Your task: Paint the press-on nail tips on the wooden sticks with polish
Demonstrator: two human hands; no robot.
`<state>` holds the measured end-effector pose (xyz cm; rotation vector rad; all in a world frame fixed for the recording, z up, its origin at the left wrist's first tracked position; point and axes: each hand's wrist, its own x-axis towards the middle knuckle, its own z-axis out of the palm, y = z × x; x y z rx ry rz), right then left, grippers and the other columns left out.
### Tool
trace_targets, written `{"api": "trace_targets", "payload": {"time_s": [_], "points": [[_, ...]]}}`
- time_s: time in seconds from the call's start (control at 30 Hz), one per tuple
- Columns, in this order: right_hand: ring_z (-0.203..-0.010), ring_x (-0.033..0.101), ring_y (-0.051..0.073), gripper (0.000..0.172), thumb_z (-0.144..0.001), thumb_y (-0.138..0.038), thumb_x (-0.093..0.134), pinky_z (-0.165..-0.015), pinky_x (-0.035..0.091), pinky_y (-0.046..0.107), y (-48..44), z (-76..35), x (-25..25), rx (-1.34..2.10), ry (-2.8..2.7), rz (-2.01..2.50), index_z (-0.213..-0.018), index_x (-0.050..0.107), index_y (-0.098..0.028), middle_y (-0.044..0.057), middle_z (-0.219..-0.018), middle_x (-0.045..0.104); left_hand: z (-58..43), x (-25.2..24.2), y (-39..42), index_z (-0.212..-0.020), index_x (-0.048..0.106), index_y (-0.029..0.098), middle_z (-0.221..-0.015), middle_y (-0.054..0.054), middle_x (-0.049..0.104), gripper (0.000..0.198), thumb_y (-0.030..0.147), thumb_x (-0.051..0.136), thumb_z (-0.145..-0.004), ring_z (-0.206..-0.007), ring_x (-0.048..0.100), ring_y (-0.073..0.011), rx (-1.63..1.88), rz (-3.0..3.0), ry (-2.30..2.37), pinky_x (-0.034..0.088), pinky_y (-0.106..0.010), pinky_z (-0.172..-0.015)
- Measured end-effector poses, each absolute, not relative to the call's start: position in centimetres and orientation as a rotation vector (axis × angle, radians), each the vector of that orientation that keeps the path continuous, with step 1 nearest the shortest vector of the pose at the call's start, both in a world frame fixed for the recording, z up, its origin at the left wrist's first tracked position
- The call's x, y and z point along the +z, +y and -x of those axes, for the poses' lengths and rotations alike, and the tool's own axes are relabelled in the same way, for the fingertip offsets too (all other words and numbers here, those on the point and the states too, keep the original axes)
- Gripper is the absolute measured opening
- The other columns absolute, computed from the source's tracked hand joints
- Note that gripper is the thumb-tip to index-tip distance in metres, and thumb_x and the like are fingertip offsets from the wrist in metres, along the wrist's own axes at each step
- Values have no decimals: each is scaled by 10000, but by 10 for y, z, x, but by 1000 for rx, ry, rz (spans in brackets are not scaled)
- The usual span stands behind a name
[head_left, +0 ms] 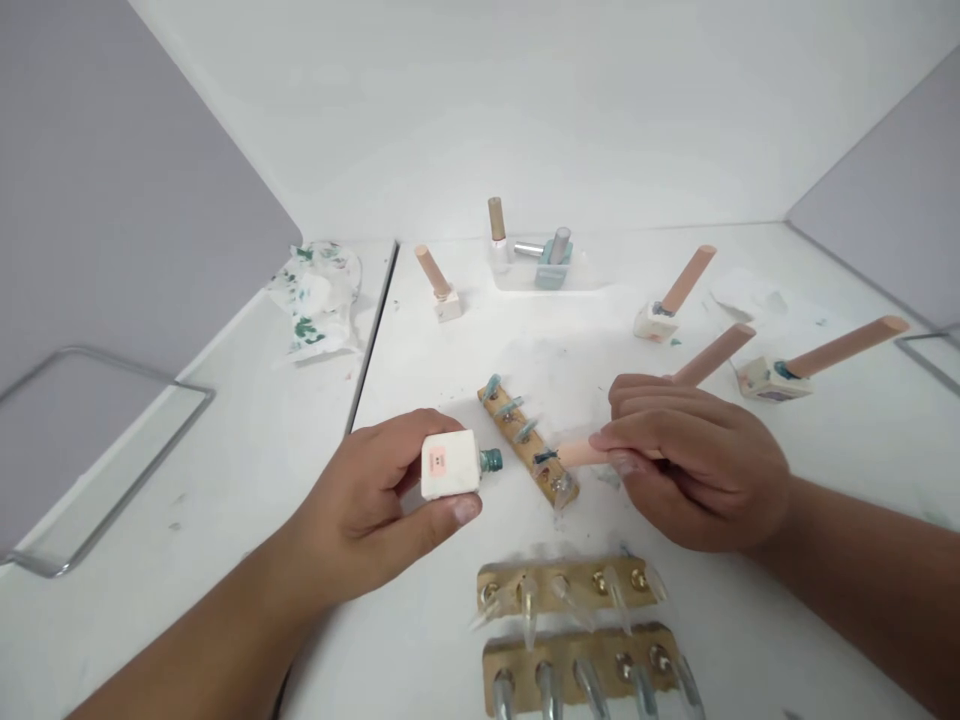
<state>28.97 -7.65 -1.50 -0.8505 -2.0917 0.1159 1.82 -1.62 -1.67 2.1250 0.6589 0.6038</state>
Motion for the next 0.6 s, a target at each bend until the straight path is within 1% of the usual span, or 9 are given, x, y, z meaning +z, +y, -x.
{"api": "trace_targets", "payload": {"time_s": [0.07, 0.17, 0.27, 0.37, 0.5, 0.6], "points": [[-536, 342, 86, 242, -745, 46, 485, -503, 333, 253, -77, -291, -14, 55, -2068, 846, -839, 553, -167, -46, -591, 393, -18, -17, -16, -979, 584, 192, -777, -1, 579, 118, 276, 610, -901, -651, 516, -112, 609, -2119, 669, 407, -229, -549], [-543, 359, 94, 258, -738, 54, 491, -500, 336, 254, -78, -293, -13, 1, -2039, 852, -844, 554, -173, -42, -599, 398, -18, -17, -16, -975, 593, 188, -761, 2, 574, 124, 284, 613, -898, -640, 507, -109, 619, -2114, 694, 395, -225, -533], [-548, 379, 104, 256, -753, 45, 480, -518, 371, 269, -78, -292, -12, 42, -2083, 815, -877, 556, -165, -34, -602, 415, -18, -16, -17, -961, 600, 185, -763, 2, 579, 130, 294, 616, -894, -640, 510, -106, 641, -2114, 724, 386, -221, -525], [-529, 374, 108, 238, -773, 20, 462, -524, 377, 281, -78, -289, -13, 67, -2134, 802, -896, 556, -162, -32, -592, 437, -19, -16, -18, -953, 606, 182, -777, -4, 600, 142, 310, 613, -892, -651, 525, -109, 651, -2115, 758, 387, -222, -527], [-491, 367, 108, 234, -754, 15, 466, -517, 363, 289, -80, -288, -12, -26, -2168, 835, -856, 545, -180, -51, -549, 427, -19, -15, -18, -938, 615, 175, -771, -9, 612, 161, 329, 610, -891, -643, 531, -111, 648, -2128, 781, 389, -224, -521], [-503, 382, 112, 241, -734, 25, 479, -523, 371, 290, -81, -289, -9, -96, -2149, 859, -842, 549, -178, -49, -544, 428, -19, -14, -18, -938, 621, 174, -764, -8, 614, 170, 337, 608, -891, -632, 522, -107, 655, -2144, 789, 385, -220, -510]]}}
